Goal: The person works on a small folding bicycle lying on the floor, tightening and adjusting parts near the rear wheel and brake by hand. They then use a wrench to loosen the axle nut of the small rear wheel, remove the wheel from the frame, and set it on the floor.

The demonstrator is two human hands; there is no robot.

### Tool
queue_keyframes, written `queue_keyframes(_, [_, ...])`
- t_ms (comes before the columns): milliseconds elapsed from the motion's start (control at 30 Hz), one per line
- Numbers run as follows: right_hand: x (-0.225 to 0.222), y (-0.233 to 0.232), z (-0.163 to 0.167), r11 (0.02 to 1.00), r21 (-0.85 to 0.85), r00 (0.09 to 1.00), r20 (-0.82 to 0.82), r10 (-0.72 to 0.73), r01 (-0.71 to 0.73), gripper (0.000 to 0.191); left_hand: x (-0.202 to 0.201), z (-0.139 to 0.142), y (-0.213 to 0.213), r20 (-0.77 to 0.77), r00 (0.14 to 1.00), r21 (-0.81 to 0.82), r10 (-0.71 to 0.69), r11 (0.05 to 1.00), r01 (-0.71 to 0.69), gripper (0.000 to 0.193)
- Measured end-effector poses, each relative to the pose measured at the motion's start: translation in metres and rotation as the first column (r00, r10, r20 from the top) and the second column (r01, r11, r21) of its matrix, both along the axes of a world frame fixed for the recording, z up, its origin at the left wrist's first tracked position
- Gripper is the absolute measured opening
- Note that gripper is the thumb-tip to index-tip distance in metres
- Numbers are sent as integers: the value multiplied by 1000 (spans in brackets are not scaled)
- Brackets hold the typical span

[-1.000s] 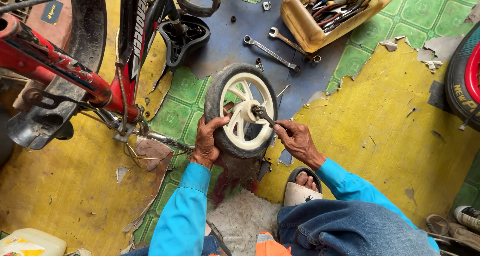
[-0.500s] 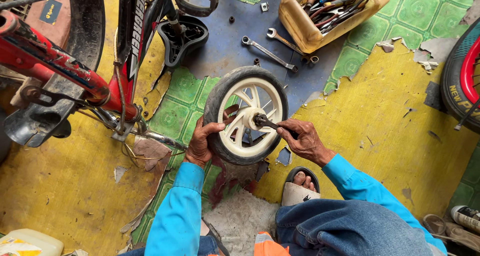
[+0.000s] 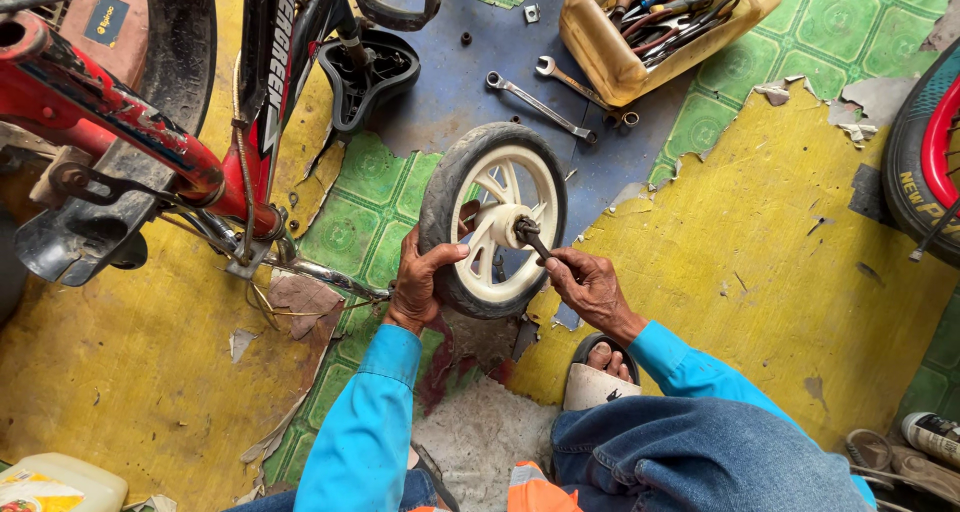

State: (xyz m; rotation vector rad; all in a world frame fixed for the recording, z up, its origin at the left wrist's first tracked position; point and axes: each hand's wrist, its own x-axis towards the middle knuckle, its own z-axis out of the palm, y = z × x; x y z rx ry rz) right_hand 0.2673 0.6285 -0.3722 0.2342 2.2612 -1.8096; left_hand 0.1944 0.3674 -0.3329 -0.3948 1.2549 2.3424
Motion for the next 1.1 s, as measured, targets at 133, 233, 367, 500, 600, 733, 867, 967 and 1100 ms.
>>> queue_keyframes(133, [2, -3, -1, 999, -48, 1000, 7, -21, 21, 23, 0, 4, 4, 67, 997, -60, 40, 998, -36, 50])
queue_keyframes(233, [1, -3, 3, 990, 129, 997, -57, -48, 55, 23, -2, 10, 5, 21, 999, -47, 50, 998, -49, 44])
queue_keyframes(367, [1, 1, 5, 956, 265, 991, -77, -110, 127, 28, -11, 27, 11, -55, 995, -58, 83, 995, -86, 48])
queue_keyframes(500, [-17, 26, -9, 894, 416, 986, -51, -162, 168, 27, -15, 46, 29, -187, 977, -260, 105, 954, -152, 45])
queue_keyframes(600, [-44, 55, -31, 866, 436, 968, -162, -192, 245, 26, -19, 57, 39, -244, 963, -387, 111, 900, -202, 42])
queue_keyframes(733, [-67, 94, -59, 778, 553, 954, -208, -216, 297, 26, -24, 67, 46, -218, 974, -509, 55, 845, -162, 43])
queue_keyframes(867, [-74, 117, -70, 740, 609, 957, -212, -197, 287, 27, -27, 71, 62, -290, 952, -679, -100, 723, -131, 46])
queue_keyframes(967, [-84, 126, -63, 715, 670, 980, -130, -153, 200, 28, -32, 74, 82, -338, 926, -742, -168, 653, -153, 47])
queue_keyframes(1100, [-113, 134, -45, 626, 748, 970, -233, -63, 220, 30, -41, 77, 111, -322, 928, -786, -188, 600, -151, 50])
